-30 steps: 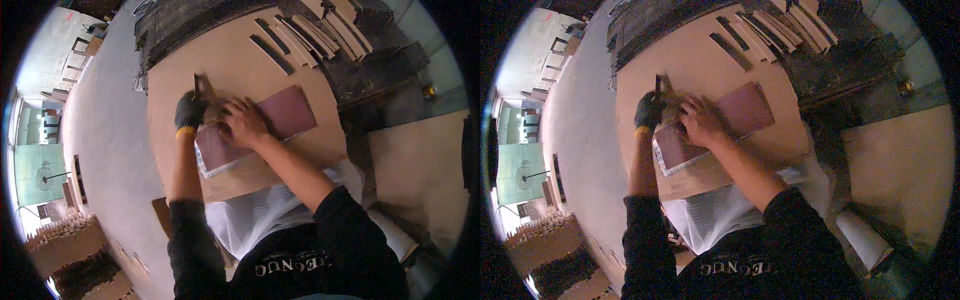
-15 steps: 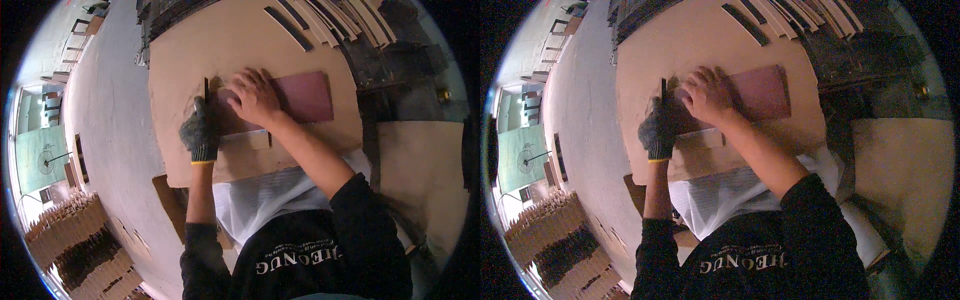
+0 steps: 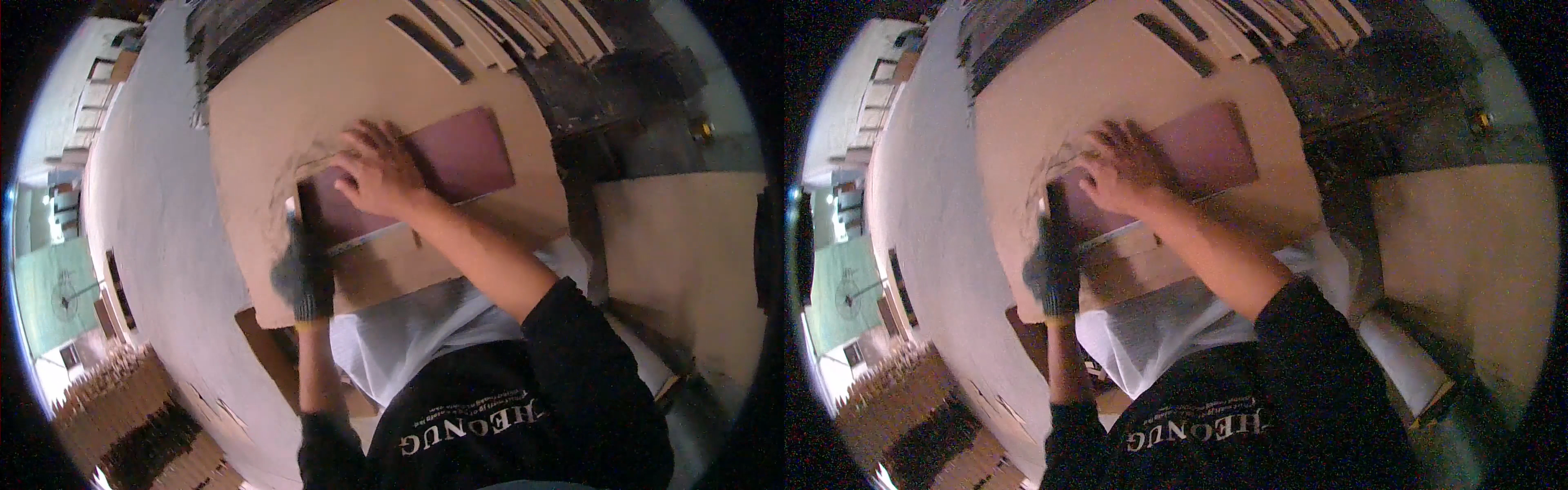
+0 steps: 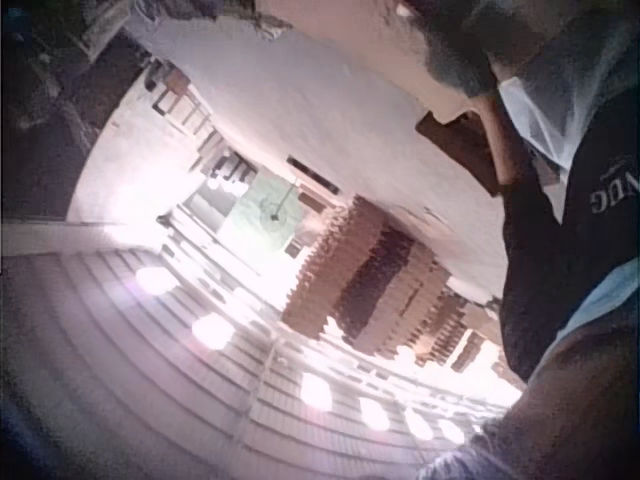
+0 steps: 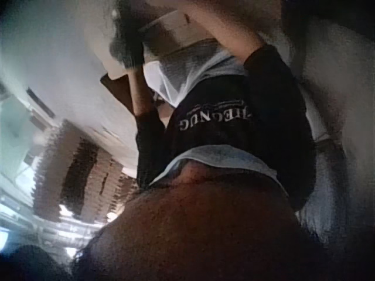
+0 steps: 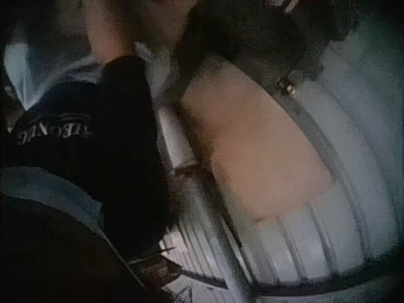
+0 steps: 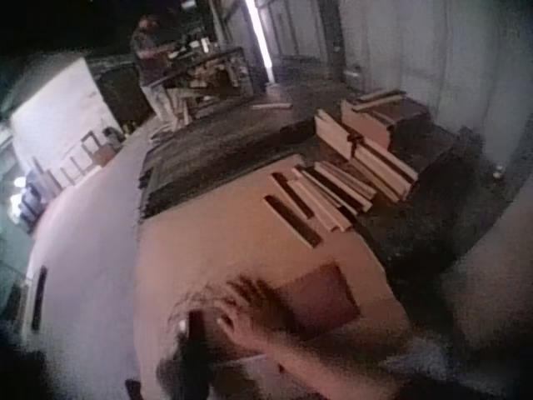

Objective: The person sands small wooden strips by hand against a piece of sandpaper laid on a workbench.

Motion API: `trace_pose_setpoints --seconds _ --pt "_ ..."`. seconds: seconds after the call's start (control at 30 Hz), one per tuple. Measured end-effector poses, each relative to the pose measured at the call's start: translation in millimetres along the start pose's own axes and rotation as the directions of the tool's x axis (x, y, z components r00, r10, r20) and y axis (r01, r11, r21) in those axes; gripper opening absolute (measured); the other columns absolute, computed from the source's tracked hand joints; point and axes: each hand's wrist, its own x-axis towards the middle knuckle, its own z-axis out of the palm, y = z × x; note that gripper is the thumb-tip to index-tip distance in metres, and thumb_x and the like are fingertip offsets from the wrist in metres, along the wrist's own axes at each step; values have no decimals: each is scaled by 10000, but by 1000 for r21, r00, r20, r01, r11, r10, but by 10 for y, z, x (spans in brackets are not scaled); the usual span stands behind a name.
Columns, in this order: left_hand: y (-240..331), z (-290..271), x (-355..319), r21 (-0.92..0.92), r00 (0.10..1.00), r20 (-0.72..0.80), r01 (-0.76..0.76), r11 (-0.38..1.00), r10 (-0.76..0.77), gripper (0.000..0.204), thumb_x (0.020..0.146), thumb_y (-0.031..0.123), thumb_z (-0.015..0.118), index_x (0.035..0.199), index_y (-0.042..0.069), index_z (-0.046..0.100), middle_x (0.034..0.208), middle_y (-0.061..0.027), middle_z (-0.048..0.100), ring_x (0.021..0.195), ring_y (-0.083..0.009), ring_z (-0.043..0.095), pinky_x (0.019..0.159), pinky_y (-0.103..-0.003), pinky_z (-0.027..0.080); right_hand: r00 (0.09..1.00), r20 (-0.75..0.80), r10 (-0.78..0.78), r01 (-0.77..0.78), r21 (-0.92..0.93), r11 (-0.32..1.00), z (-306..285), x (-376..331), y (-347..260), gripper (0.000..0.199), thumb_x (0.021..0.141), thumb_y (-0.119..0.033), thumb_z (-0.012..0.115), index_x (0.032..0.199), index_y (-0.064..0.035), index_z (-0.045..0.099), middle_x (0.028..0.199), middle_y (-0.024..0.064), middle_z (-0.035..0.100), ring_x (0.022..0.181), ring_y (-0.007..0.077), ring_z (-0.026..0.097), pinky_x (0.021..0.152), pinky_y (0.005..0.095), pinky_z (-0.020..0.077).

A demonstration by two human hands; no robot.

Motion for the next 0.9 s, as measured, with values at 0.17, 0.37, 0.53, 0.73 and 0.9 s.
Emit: trace_pose_setpoints --seconds 0.17,0.37,0.53,0.73,0.9 --pt "141 -119 55 -14 997 -74 -16 1000 15 423 870 265 576 1272 166 489 723 -105 648 580 -299 618 484 -412 454 998 6 -64 64 15 998 -22 5 -56 273 755 -270 682 999 -153 647 1241 79 510 1225 300 409 1067 513 247" --pt "173 -3 515 82 924 -281 -247 965 260 367 832 233 602 1165 97 531 679 -103 630 527 -285 597 448 -394 442 999 16 -45 45 -43 998 -77 -10 -18 283 754 -268 683 1004 -140 645 1223 92 528 1235 309 410 1072 511 244" --pt "5 -162 -640 10 979 -54 -194 981 194 579 832 168 598 1379 130 409 649 -138 611 516 -298 589 455 -399 442 999 -6 -53 53 -26 998 2 19 -78 290 758 -280 682 1012 -147 649 1232 96 526 1232 309 413 1074 503 249" --pt "46 -154 42 87 959 -247 -123 989 141 394 872 200 557 1257 131 518 727 -118 598 591 -295 587 495 -422 440 998 31 -61 62 -35 997 48 43 -25 287 774 -303 666 1028 -169 652 1222 69 541 1226 289 428 1070 475 268" --pt "165 -82 -118 65 986 -153 -56 996 65 442 848 198 573 1281 172 488 768 -135 571 649 -326 586 531 -440 452 999 16 -49 50 -96 994 98 15 -10 298 777 -320 660 1034 -171 653 1221 75 540 1222 284 434 1069 476 270"
